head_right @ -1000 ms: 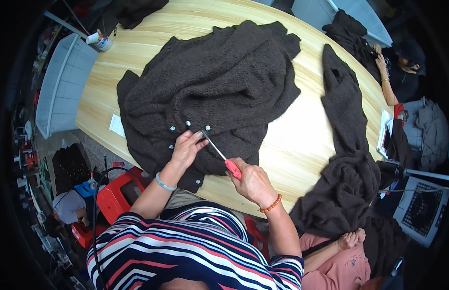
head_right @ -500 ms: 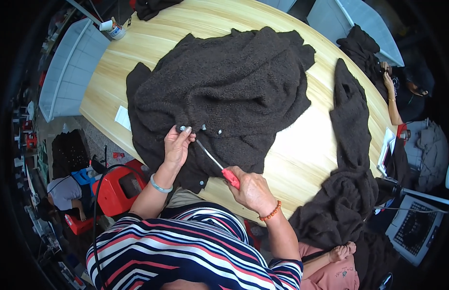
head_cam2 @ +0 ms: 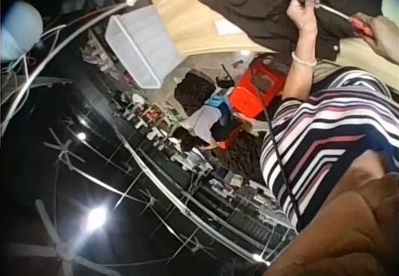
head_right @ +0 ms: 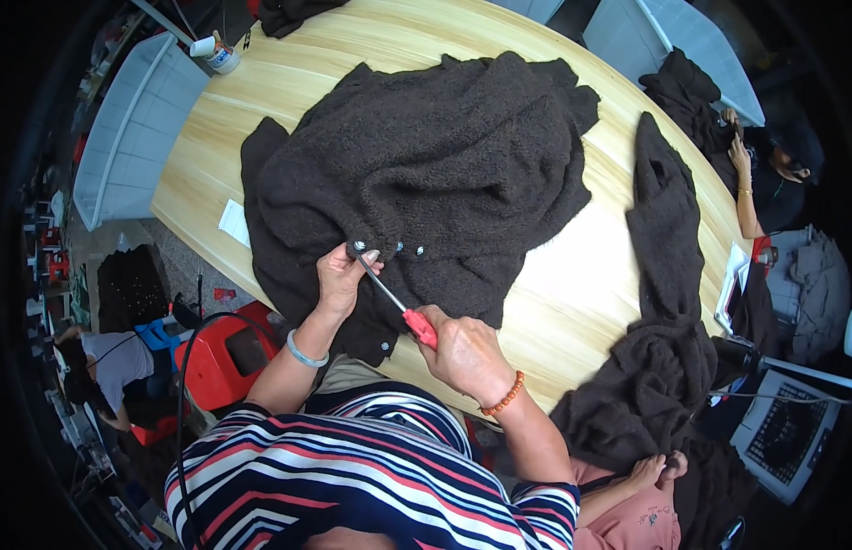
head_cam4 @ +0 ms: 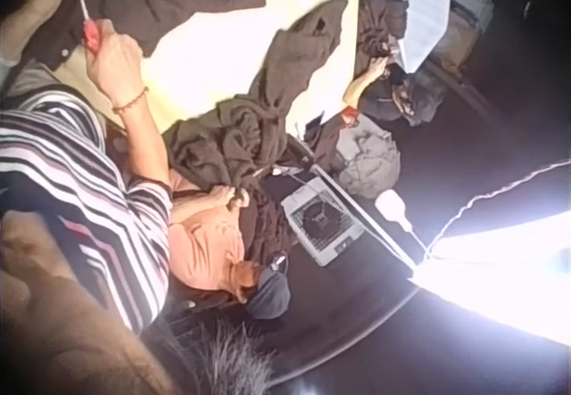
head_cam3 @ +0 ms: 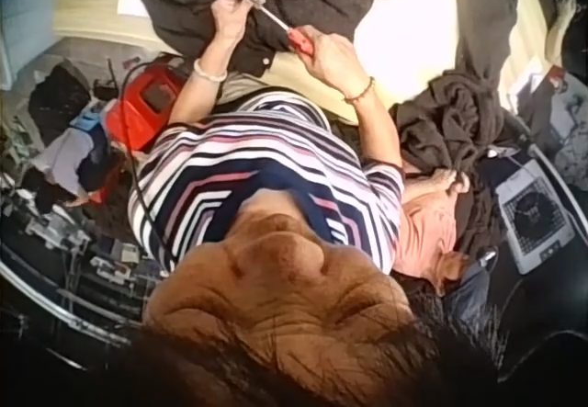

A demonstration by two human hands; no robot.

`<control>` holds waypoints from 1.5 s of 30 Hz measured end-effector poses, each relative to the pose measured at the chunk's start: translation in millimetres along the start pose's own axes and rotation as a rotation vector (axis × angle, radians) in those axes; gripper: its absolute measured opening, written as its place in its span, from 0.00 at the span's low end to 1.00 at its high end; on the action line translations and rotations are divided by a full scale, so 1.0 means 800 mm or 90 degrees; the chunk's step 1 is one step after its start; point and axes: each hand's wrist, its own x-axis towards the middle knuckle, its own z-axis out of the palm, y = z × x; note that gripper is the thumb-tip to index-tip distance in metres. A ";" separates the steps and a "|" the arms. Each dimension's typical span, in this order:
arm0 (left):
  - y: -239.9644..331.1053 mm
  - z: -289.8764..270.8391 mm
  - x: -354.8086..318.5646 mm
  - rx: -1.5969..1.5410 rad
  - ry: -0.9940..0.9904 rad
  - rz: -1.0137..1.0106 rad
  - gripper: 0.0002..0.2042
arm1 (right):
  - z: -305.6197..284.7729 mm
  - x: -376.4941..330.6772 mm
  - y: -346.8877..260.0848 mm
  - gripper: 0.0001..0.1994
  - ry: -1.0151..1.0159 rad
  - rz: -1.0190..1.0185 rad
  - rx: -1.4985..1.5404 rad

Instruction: Trim loose threads from finished sweaters using scissors on a work table.

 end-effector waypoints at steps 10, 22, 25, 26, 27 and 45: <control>0.005 0.000 -0.004 0.021 -0.058 -0.014 0.04 | 0.008 -0.022 0.041 0.13 -0.023 0.066 -0.022; -0.066 0.086 -0.110 0.251 -0.765 -0.102 0.16 | -0.033 -0.023 0.059 0.14 0.272 0.147 0.150; -0.044 0.021 -0.064 0.185 -0.326 -0.275 0.16 | -0.041 0.020 0.019 0.17 0.222 0.093 0.085; -0.044 -0.001 -0.047 0.062 -0.182 -0.224 0.15 | -0.044 0.037 0.004 0.18 0.205 0.078 0.065; -0.033 -0.018 -0.027 0.023 -0.054 -0.236 0.15 | -0.045 0.058 -0.007 0.20 0.209 0.045 0.071; 0.094 -0.024 0.022 0.039 -0.154 0.102 0.11 | -0.133 0.258 -0.005 0.18 0.425 -0.126 0.285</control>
